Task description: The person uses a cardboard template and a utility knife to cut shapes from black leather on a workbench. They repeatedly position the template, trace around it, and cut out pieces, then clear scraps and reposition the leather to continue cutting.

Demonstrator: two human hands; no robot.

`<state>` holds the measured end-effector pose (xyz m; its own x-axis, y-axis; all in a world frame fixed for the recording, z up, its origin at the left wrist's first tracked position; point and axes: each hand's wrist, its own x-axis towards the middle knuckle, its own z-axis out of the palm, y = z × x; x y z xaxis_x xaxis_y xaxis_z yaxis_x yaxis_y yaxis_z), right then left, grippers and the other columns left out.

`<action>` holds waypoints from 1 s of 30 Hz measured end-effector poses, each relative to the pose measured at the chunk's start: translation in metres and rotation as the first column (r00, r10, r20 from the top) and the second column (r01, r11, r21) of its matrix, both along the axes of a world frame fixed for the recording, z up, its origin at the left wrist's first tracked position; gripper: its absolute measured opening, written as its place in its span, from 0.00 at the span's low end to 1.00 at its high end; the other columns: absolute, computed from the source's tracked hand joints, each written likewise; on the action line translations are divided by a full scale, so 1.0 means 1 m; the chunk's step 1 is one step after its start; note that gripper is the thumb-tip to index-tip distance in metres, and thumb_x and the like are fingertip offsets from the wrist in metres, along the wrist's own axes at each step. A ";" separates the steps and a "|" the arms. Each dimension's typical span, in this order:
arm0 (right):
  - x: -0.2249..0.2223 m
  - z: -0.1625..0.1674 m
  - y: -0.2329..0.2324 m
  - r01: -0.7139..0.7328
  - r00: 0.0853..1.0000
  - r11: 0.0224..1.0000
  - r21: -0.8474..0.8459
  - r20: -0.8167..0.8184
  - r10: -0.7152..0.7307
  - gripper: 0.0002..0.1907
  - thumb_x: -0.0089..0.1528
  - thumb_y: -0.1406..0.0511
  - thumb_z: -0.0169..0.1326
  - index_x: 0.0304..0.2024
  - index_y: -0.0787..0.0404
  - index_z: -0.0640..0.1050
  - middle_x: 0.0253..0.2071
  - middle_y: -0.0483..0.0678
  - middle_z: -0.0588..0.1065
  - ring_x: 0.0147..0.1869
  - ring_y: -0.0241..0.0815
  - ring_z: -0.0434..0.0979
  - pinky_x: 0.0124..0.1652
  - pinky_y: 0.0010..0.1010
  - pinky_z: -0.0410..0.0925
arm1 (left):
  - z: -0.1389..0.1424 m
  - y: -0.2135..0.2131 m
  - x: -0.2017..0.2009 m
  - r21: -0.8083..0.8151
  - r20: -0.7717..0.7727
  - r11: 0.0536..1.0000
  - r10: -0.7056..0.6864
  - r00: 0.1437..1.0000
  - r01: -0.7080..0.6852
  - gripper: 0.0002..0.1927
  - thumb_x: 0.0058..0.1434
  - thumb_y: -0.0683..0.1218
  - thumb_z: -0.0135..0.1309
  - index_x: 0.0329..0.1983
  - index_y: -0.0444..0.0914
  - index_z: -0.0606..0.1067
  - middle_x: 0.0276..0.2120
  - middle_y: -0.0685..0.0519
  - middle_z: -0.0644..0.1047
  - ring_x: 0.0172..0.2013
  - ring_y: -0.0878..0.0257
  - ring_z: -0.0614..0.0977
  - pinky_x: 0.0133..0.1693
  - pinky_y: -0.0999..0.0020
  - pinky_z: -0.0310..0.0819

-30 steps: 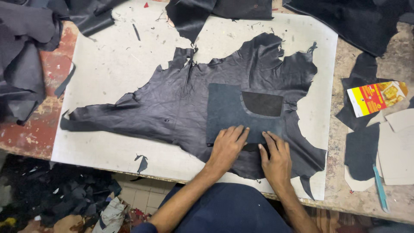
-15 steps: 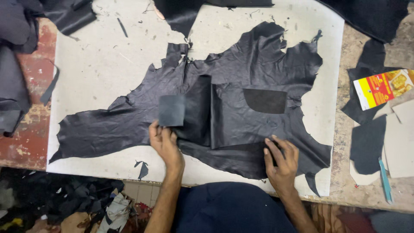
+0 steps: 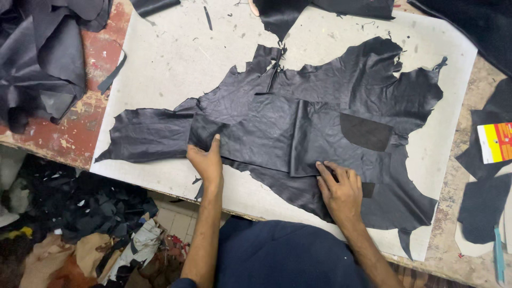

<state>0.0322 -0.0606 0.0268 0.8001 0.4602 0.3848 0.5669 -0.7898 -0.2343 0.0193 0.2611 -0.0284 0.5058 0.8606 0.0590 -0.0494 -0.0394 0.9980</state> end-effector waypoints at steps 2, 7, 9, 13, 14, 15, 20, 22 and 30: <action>0.002 -0.007 0.000 0.035 0.999 0.999 0.029 0.017 -0.035 0.19 0.58 0.67 0.64 0.53 0.54 0.83 0.47 0.44 0.77 0.44 0.44 0.73 0.45 0.37 0.66 | 0.007 0.007 0.012 -0.061 0.013 0.993 -0.099 0.995 0.099 0.16 0.59 0.34 0.65 0.50 0.25 0.76 0.45 0.45 0.81 0.44 0.63 0.82 0.50 0.71 0.75; 0.012 -0.024 -0.003 0.139 0.988 0.987 0.075 0.053 -0.143 0.16 0.61 0.70 0.63 0.52 0.58 0.83 0.34 0.47 0.71 0.37 0.45 0.73 0.38 0.37 0.69 | 0.044 0.006 0.069 -0.097 0.192 0.917 -0.365 0.911 0.388 0.15 0.58 0.34 0.64 0.49 0.28 0.77 0.42 0.51 0.82 0.42 0.67 0.82 0.47 0.73 0.76; 0.018 -0.026 -0.005 0.222 0.973 0.971 0.094 0.044 -0.226 0.15 0.62 0.69 0.63 0.52 0.59 0.83 0.34 0.48 0.70 0.35 0.45 0.73 0.35 0.38 0.69 | 0.059 0.003 0.094 -0.010 0.248 0.876 -0.465 0.850 0.482 0.18 0.59 0.34 0.64 0.52 0.28 0.77 0.43 0.50 0.83 0.43 0.67 0.83 0.49 0.72 0.77; 0.032 -0.022 -0.004 0.303 0.948 0.948 0.099 0.068 -0.310 0.15 0.65 0.67 0.62 0.55 0.57 0.81 0.36 0.49 0.71 0.36 0.46 0.75 0.35 0.40 0.70 | 0.070 -0.003 0.152 0.248 0.267 0.785 -0.619 0.739 0.568 0.20 0.59 0.33 0.64 0.56 0.28 0.77 0.48 0.47 0.83 0.50 0.63 0.82 0.56 0.69 0.75; 0.035 -0.019 -0.003 0.287 0.955 0.954 0.085 0.051 -0.292 0.18 0.65 0.65 0.61 0.58 0.57 0.80 0.38 0.50 0.71 0.36 0.48 0.75 0.35 0.40 0.70 | 0.070 -0.002 0.167 0.338 0.265 0.768 -0.633 0.728 0.544 0.21 0.59 0.32 0.63 0.57 0.29 0.77 0.51 0.46 0.82 0.53 0.61 0.81 0.59 0.68 0.73; 0.039 -0.015 -0.001 0.269 0.962 0.960 0.072 0.033 -0.272 0.20 0.65 0.64 0.61 0.60 0.57 0.79 0.39 0.51 0.71 0.35 0.49 0.75 0.34 0.41 0.70 | 0.069 0.003 0.181 0.361 0.193 0.760 -0.628 0.754 0.540 0.22 0.58 0.32 0.63 0.57 0.30 0.77 0.51 0.46 0.83 0.53 0.60 0.82 0.58 0.67 0.74; 0.045 0.003 0.008 0.216 0.958 0.970 -0.109 -0.169 -0.232 0.24 0.64 0.56 0.58 0.63 0.50 0.76 0.43 0.52 0.70 0.37 0.50 0.77 0.32 0.43 0.72 | 0.055 0.027 0.202 0.570 -0.062 0.761 -0.336 0.940 0.310 0.31 0.56 0.28 0.54 0.65 0.33 0.72 0.57 0.41 0.78 0.59 0.49 0.79 0.60 0.61 0.74; 0.044 0.006 0.010 0.213 0.939 0.969 -0.127 -0.248 -0.239 0.24 0.65 0.55 0.57 0.63 0.50 0.76 0.44 0.51 0.69 0.37 0.49 0.78 0.32 0.42 0.73 | 0.049 0.028 0.188 0.624 -0.072 0.754 -0.205 0.976 0.204 0.31 0.58 0.30 0.55 0.67 0.33 0.69 0.61 0.40 0.74 0.62 0.46 0.75 0.61 0.57 0.71; 0.032 0.005 0.003 0.125 0.987 0.991 -0.042 -0.097 -0.128 0.25 0.64 0.57 0.58 0.63 0.55 0.76 0.50 0.52 0.71 0.47 0.51 0.77 0.41 0.41 0.73 | 0.006 0.038 0.065 0.671 -0.559 0.406 -0.272 0.783 0.620 0.40 0.62 0.58 0.57 0.74 0.40 0.62 0.74 0.44 0.60 0.74 0.48 0.57 0.72 0.45 0.42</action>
